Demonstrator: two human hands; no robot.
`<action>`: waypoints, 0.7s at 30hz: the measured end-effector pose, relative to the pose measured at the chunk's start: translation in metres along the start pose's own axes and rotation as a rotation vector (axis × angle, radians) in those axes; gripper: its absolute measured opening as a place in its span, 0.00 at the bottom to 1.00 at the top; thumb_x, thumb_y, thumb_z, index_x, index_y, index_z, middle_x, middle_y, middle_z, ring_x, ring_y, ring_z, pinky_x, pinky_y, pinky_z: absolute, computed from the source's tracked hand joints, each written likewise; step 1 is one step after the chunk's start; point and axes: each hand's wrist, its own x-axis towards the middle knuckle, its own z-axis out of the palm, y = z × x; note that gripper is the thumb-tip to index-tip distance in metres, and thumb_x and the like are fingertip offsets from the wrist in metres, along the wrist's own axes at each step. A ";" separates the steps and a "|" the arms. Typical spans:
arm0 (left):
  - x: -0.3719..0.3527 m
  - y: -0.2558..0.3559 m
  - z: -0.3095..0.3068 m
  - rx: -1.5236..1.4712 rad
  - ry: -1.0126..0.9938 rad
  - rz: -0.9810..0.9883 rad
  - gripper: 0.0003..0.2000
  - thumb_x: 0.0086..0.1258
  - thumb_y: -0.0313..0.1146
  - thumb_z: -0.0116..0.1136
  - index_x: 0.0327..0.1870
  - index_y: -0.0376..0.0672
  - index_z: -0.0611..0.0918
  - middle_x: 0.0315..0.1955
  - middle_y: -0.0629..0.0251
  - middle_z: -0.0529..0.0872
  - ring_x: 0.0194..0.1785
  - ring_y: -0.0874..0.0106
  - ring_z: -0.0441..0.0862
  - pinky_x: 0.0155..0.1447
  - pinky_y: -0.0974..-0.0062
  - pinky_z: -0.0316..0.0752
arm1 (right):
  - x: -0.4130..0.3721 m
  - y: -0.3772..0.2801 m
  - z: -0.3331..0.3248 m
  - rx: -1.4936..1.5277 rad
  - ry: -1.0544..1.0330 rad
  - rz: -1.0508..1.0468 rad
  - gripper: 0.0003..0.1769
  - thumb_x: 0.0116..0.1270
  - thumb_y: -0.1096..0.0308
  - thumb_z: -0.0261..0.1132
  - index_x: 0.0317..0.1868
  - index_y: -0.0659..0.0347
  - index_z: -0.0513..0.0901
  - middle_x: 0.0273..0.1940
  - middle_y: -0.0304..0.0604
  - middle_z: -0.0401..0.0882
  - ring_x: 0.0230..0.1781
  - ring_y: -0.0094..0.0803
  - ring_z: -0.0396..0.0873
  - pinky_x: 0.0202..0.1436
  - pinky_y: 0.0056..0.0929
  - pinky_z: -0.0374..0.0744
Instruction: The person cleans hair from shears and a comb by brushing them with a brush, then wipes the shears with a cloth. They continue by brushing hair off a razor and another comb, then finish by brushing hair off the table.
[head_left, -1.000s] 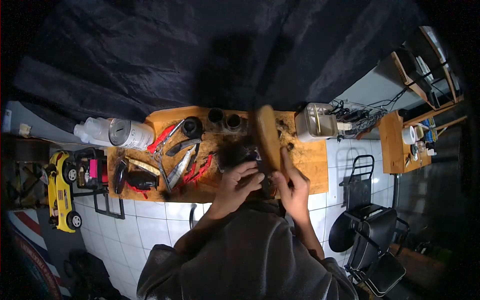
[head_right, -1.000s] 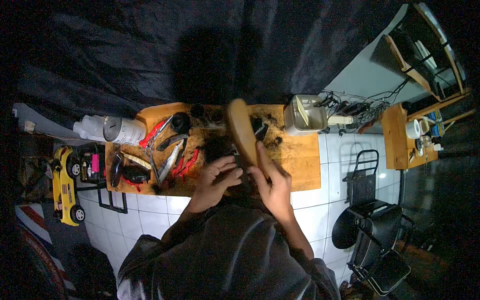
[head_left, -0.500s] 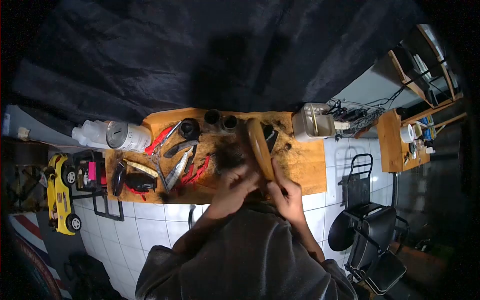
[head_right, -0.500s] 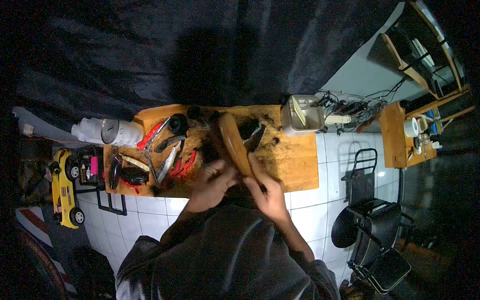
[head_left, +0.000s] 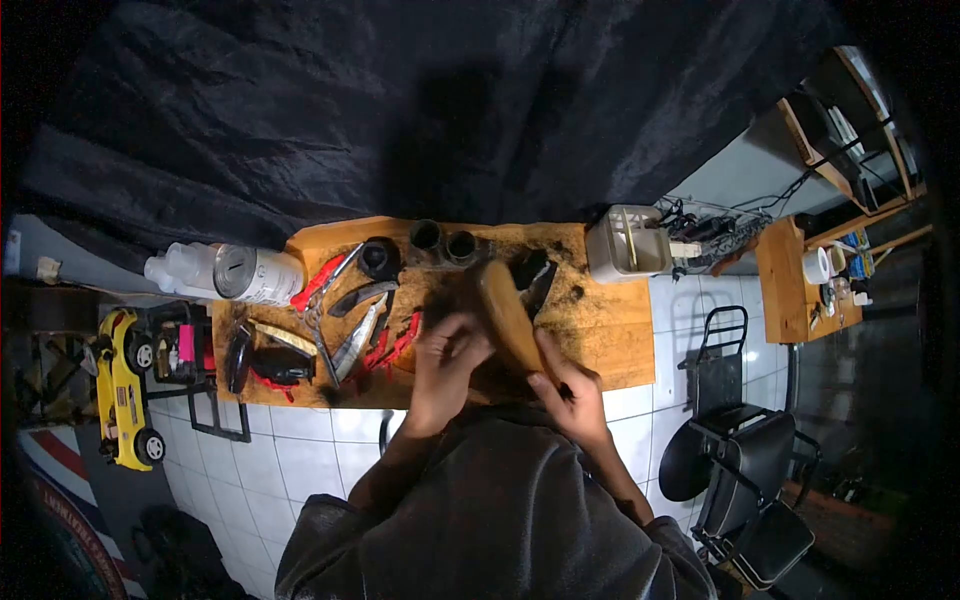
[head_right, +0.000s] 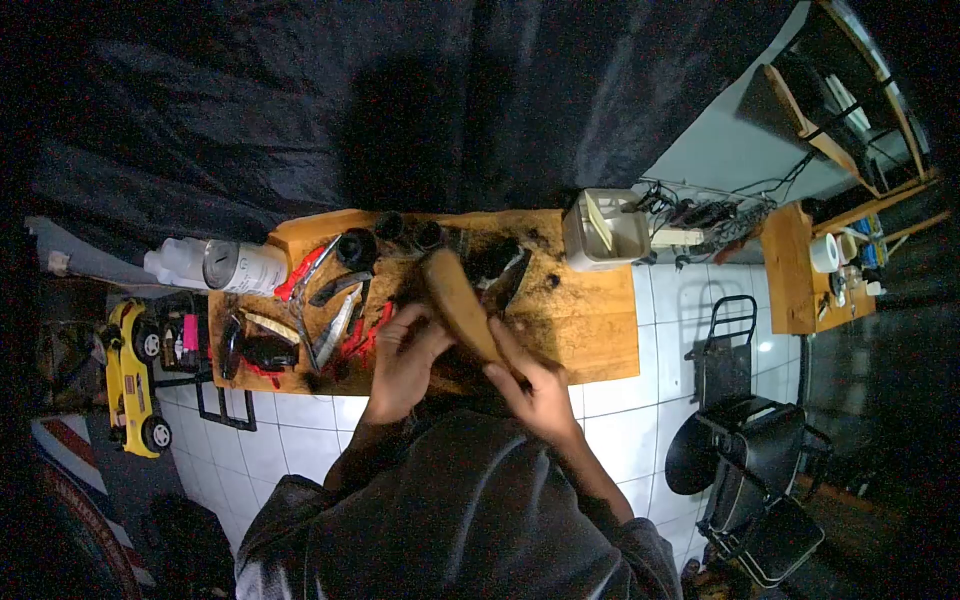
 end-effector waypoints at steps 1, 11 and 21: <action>-0.002 -0.004 -0.005 0.193 -0.062 -0.097 0.11 0.72 0.29 0.59 0.50 0.35 0.80 0.39 0.68 0.84 0.44 0.82 0.80 0.51 0.82 0.76 | 0.004 -0.006 -0.001 -0.023 0.049 0.055 0.28 0.65 0.70 0.66 0.65 0.60 0.73 0.59 0.56 0.76 0.59 0.39 0.78 0.61 0.34 0.75; 0.003 -0.010 -0.002 0.557 -0.019 0.123 0.08 0.69 0.27 0.61 0.45 0.34 0.80 0.32 0.69 0.83 0.37 0.83 0.79 0.44 0.85 0.74 | 0.031 -0.013 -0.012 -0.012 0.289 0.005 0.28 0.66 0.75 0.62 0.67 0.65 0.70 0.42 0.54 0.85 0.37 0.26 0.82 0.43 0.26 0.78; 0.036 0.037 -0.004 0.095 0.266 0.316 0.09 0.73 0.22 0.52 0.52 0.34 0.75 0.40 0.61 0.83 0.47 0.72 0.82 0.54 0.70 0.80 | 0.030 -0.018 -0.002 0.124 0.270 0.005 0.28 0.66 0.73 0.64 0.66 0.65 0.71 0.56 0.58 0.79 0.51 0.32 0.81 0.55 0.29 0.76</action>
